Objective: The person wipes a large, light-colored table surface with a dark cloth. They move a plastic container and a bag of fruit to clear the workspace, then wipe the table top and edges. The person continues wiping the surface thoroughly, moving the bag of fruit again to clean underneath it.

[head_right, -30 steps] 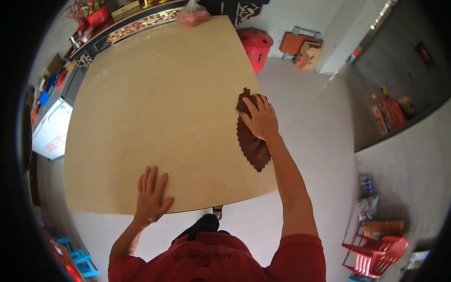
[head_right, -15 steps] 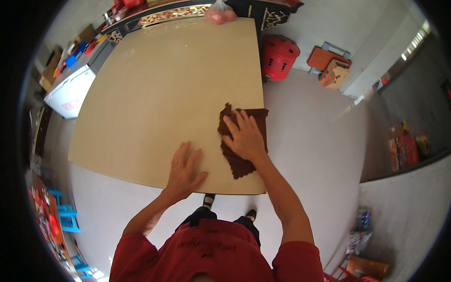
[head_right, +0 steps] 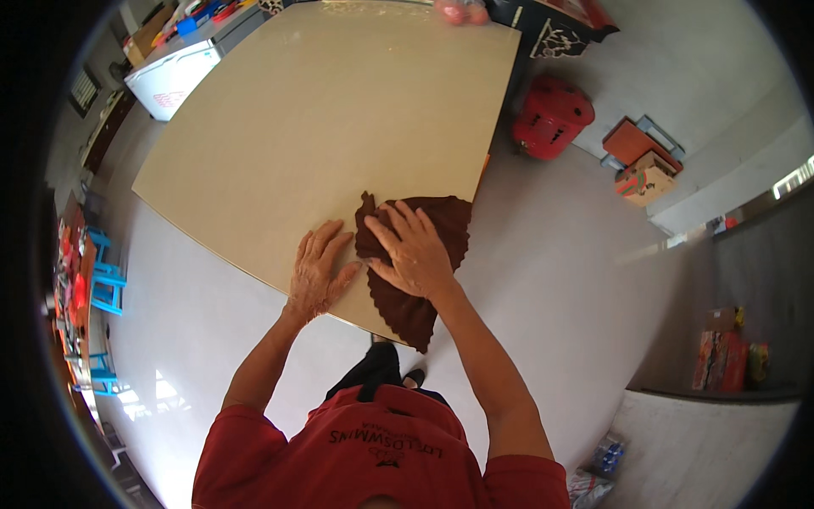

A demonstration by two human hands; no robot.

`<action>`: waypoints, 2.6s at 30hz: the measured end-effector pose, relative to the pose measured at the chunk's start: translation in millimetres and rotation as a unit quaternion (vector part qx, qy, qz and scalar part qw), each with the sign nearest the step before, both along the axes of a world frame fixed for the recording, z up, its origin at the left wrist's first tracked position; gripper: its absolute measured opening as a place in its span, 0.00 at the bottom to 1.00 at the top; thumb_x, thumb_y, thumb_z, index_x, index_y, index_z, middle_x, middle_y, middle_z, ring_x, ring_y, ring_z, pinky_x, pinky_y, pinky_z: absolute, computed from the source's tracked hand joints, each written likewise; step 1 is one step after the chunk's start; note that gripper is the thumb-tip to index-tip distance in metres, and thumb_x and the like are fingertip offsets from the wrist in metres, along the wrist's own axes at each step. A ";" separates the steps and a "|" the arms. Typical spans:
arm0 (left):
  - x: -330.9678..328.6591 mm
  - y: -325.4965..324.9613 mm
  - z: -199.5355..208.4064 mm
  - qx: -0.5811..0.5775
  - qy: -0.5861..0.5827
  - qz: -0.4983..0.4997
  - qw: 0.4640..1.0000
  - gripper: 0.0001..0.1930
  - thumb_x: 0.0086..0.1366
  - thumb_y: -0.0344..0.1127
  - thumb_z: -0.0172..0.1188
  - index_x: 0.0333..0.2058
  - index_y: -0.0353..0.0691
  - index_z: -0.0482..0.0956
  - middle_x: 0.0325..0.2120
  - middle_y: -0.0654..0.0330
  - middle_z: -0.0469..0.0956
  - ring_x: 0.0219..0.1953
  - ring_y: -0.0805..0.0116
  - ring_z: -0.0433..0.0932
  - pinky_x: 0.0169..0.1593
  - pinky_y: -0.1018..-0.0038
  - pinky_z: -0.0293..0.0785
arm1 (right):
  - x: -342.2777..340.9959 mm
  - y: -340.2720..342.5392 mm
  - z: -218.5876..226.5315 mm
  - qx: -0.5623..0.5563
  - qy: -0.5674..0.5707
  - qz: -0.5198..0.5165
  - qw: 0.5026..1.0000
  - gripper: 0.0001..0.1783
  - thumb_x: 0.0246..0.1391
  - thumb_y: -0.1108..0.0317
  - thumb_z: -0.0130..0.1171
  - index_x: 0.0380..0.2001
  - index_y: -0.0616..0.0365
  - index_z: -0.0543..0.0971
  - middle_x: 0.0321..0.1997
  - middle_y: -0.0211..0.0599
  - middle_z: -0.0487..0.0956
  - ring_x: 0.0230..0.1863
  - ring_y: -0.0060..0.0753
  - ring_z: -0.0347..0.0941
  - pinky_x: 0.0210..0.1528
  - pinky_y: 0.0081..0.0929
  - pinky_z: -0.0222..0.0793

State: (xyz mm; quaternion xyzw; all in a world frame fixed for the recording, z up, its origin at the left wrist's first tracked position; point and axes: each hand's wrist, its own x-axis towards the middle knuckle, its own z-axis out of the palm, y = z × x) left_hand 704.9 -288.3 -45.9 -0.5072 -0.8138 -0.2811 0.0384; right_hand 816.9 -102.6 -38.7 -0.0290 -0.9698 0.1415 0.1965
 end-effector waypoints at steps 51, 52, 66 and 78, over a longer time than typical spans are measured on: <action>67.7 -21.3 -19.1 0.080 -0.042 0.220 0.971 0.24 0.65 0.48 0.56 0.55 0.42 0.70 0.59 0.54 0.66 0.62 0.51 0.64 0.62 0.58 0.65 | -3.4 -0.4 -1.3 0.031 -0.085 0.312 0.946 0.34 0.52 0.57 0.62 0.62 0.49 0.68 0.64 0.48 0.63 0.68 0.54 0.55 0.67 0.56 0.51; 67.1 -22.7 -20.4 0.088 -0.028 0.220 0.971 0.24 0.65 0.47 0.57 0.55 0.42 0.70 0.59 0.53 0.65 0.63 0.50 0.63 0.62 0.57 0.64 | -13.5 -3.1 0.9 0.036 -0.092 0.310 0.946 0.32 0.52 0.58 0.62 0.61 0.49 0.69 0.64 0.46 0.64 0.69 0.52 0.55 0.67 0.54 0.52; 64.4 -23.0 -16.7 0.104 -0.032 0.208 0.972 0.29 0.66 0.56 0.53 0.58 0.42 0.69 0.62 0.48 0.59 0.65 0.43 0.57 0.64 0.51 0.60 | -207.9 -42.3 -36.5 0.117 -0.017 0.249 0.961 0.28 0.61 0.50 0.51 0.65 0.29 0.64 0.65 0.43 0.65 0.69 0.50 0.55 0.69 0.51 0.48; 64.1 -24.7 -18.3 0.158 0.005 0.208 0.965 0.35 0.65 0.61 0.51 0.59 0.37 0.67 0.63 0.47 0.59 0.67 0.42 0.55 0.66 0.51 0.54 | -155.6 -81.5 -44.3 0.044 0.078 0.377 0.922 0.26 0.56 0.53 0.57 0.59 0.38 0.74 0.62 0.41 0.70 0.66 0.50 0.60 0.66 0.51 0.53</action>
